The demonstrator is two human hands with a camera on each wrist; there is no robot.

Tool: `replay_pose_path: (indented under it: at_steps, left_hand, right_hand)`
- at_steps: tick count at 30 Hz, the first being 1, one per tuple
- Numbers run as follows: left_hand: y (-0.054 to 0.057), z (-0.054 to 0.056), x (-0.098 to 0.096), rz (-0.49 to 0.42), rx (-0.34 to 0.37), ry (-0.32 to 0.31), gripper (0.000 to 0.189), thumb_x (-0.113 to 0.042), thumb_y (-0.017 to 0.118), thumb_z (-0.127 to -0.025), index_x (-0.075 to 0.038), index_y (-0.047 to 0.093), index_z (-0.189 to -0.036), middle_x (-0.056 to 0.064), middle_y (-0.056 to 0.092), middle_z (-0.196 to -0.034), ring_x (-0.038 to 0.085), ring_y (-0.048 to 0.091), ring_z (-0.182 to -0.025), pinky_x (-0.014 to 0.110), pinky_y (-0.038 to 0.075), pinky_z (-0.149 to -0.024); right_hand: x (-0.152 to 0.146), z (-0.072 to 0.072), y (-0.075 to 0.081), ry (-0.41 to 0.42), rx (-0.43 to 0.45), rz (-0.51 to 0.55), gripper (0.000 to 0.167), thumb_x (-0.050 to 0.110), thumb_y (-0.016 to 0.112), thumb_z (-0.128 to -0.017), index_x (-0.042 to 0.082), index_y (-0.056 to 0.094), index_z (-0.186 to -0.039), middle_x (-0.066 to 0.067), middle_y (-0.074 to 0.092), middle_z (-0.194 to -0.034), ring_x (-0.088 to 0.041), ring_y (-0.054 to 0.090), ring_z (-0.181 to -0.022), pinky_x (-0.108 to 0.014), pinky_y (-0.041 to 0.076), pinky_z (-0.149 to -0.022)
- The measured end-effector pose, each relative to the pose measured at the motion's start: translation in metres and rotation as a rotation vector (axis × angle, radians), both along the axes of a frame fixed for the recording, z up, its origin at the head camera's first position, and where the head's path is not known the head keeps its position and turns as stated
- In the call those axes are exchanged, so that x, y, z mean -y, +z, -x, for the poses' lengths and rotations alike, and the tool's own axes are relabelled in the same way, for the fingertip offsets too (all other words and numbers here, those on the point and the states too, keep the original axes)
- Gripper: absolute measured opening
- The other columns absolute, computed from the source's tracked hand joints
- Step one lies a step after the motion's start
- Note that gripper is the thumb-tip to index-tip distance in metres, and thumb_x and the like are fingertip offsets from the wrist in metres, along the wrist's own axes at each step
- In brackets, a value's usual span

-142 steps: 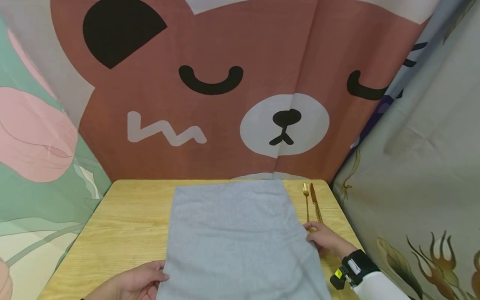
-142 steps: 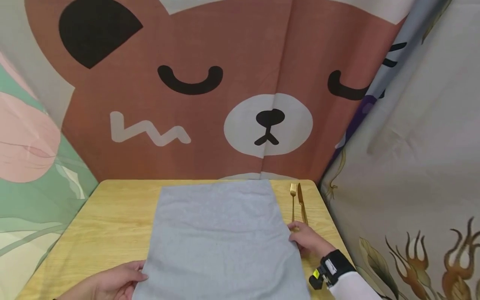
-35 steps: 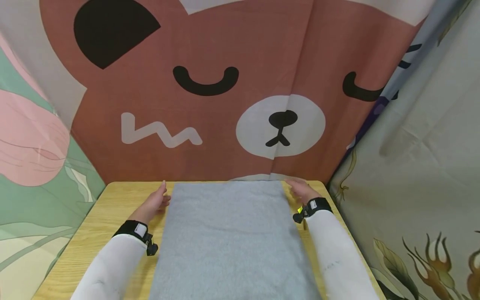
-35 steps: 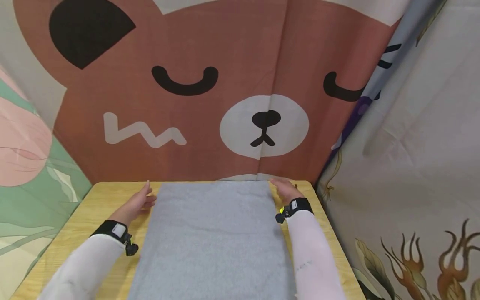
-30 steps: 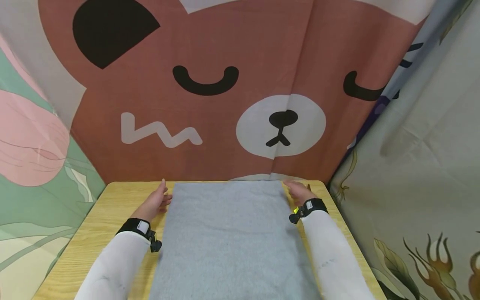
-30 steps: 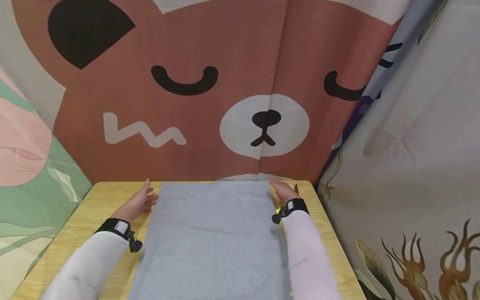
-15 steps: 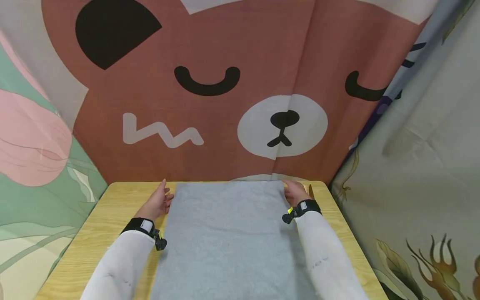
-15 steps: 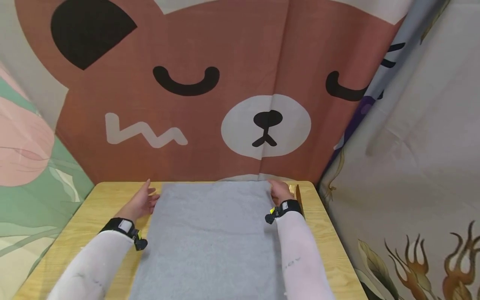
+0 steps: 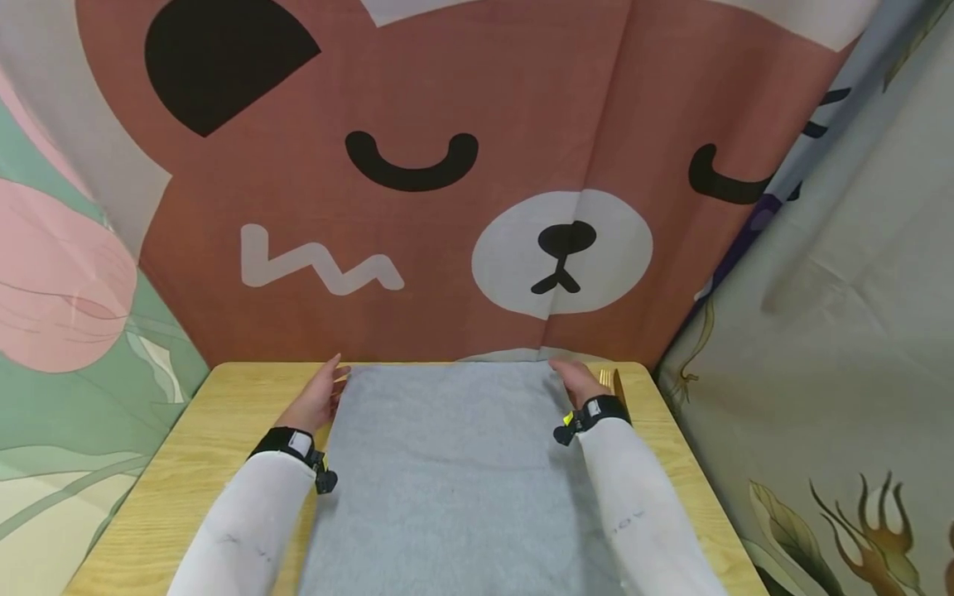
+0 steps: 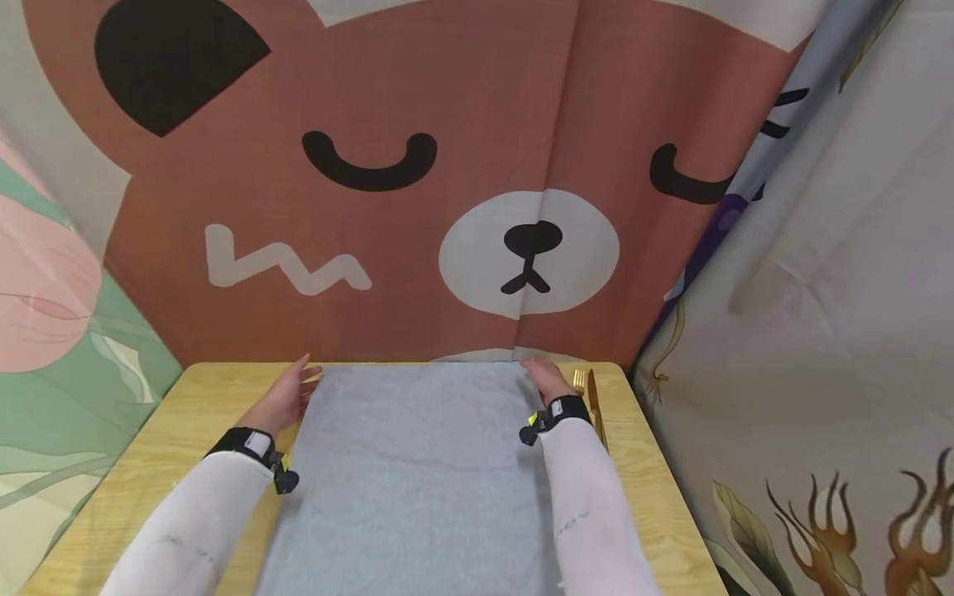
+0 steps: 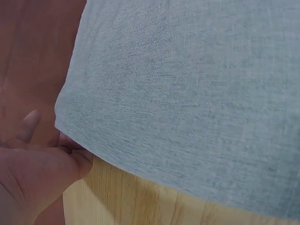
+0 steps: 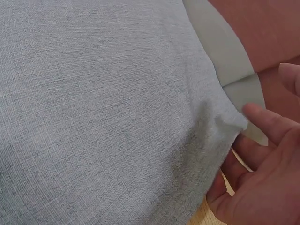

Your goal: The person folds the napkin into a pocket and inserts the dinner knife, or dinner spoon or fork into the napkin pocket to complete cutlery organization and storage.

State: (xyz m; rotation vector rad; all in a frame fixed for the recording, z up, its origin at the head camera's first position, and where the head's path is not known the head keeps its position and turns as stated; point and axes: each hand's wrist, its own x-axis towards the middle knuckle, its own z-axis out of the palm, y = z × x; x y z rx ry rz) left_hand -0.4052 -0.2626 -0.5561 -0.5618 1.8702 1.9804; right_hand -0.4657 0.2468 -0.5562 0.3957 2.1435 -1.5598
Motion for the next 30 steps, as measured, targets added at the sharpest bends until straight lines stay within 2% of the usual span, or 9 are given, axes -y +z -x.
replay_pose_path:
  at_steps: [2, 4, 9, 12, 14, 18, 22, 27, 30]
  left_hand:
    - [0.001, 0.001, -0.002, 0.007, -0.003, -0.007, 0.086, -0.072, 0.028, -0.102, -0.016, 0.017, -0.166, 0.017, 0.01, -0.173, 0.034, 0.03, -0.147, 0.045, 0.028, -0.116]
    - [0.003, 0.003, -0.003, 0.026, -0.015, -0.026, 0.086, -0.071, 0.03, -0.102, -0.015, 0.016, -0.166, 0.017, 0.007, -0.174, 0.039, 0.02, -0.155, 0.051, 0.021, -0.124]
    - [0.006, 0.006, -0.006, 0.093, -0.052, -0.078, 0.087, -0.069, 0.031, -0.103, -0.011, 0.01, -0.166, 0.014, -0.003, -0.175, 0.046, 0.003, -0.159, 0.059, 0.007, -0.129]
    - [0.008, 0.008, -0.008, 0.128, -0.067, -0.082, 0.085, -0.065, 0.031, -0.105, -0.01, 0.008, -0.166, 0.013, -0.005, -0.175, 0.045, 0.001, -0.16, 0.061, 0.006, -0.129]
    - [0.008, 0.008, -0.009, 0.14, -0.076, -0.068, 0.08, -0.059, 0.032, -0.107, -0.009, 0.009, -0.166, 0.014, -0.002, -0.175, 0.043, 0.004, -0.161, 0.06, 0.009, -0.129]
    - [0.005, 0.01, -0.011, 0.157, -0.128, -0.032, 0.067, -0.041, 0.029, -0.111, -0.004, 0.013, -0.165, 0.018, 0.008, -0.173, 0.04, 0.013, -0.16, 0.057, 0.015, -0.129]
    - [0.001, 0.011, -0.015, 0.187, -0.154, -0.019, 0.061, -0.026, 0.029, -0.111, -0.001, 0.009, -0.164, 0.019, 0.006, -0.173, 0.037, 0.009, -0.161, 0.053, 0.013, -0.13]
    - [-0.002, 0.012, -0.022, 0.213, -0.135, -0.026, 0.069, -0.023, 0.036, -0.11, -0.003, -0.002, -0.164, 0.016, -0.006, -0.173, 0.035, -0.001, -0.162, 0.052, 0.008, -0.13]
    - [-0.003, 0.013, -0.022, 0.215, -0.111, -0.061, 0.067, -0.026, 0.037, -0.111, -0.009, 0.002, -0.165, 0.013, -0.003, -0.174, 0.035, -0.002, -0.162, 0.054, 0.007, -0.13]
  right_hand:
    - [0.001, 0.0, 0.001, 0.032, -0.006, -0.019, 0.081, 0.055, 0.049, -0.104, 0.012, 0.019, -0.165, -0.015, 0.012, -0.174, -0.042, 0.01, -0.16, -0.067, 0.014, -0.125]
    - [0.003, 0.001, 0.002, 0.036, -0.011, -0.032, 0.083, 0.056, 0.05, -0.103, 0.011, 0.019, -0.165, -0.015, 0.012, -0.174, -0.042, 0.009, -0.16, -0.067, 0.013, -0.125]
    - [0.006, 0.006, 0.004, 0.01, -0.031, -0.059, 0.083, 0.058, 0.053, -0.101, 0.013, 0.021, -0.165, -0.014, 0.015, -0.174, -0.042, 0.013, -0.159, -0.067, 0.016, -0.124]
    - [0.01, 0.009, 0.007, -0.012, -0.058, -0.06, 0.078, 0.053, 0.051, -0.103, 0.014, 0.024, -0.164, -0.013, 0.016, -0.173, -0.041, 0.016, -0.159, -0.066, 0.018, -0.125]
    - [0.012, 0.01, 0.01, -0.032, -0.092, -0.052, 0.074, 0.049, 0.051, -0.104, 0.013, 0.027, -0.163, -0.013, 0.02, -0.173, -0.041, 0.019, -0.158, -0.065, 0.02, -0.125]
    - [0.015, 0.01, 0.014, -0.111, -0.165, -0.04, 0.064, 0.042, 0.057, -0.102, 0.009, 0.043, -0.155, -0.015, 0.036, -0.166, -0.039, 0.032, -0.152, -0.061, 0.027, -0.124]
    - [0.017, 0.013, 0.011, -0.137, -0.241, -0.07, 0.056, 0.037, 0.06, -0.102, 0.007, 0.052, -0.149, -0.015, 0.047, -0.158, -0.038, 0.042, -0.146, -0.058, 0.034, -0.121]
    - [0.019, 0.015, 0.004, -0.121, -0.272, -0.08, 0.061, 0.029, 0.06, -0.102, 0.009, 0.042, -0.157, -0.016, 0.039, -0.164, -0.037, 0.039, -0.15, -0.057, 0.034, -0.121]
    - [0.022, 0.015, 0.003, -0.107, -0.257, -0.073, 0.063, 0.027, 0.059, -0.102, 0.012, 0.037, -0.16, -0.016, 0.035, -0.166, -0.04, 0.04, -0.145, -0.057, 0.037, -0.118]
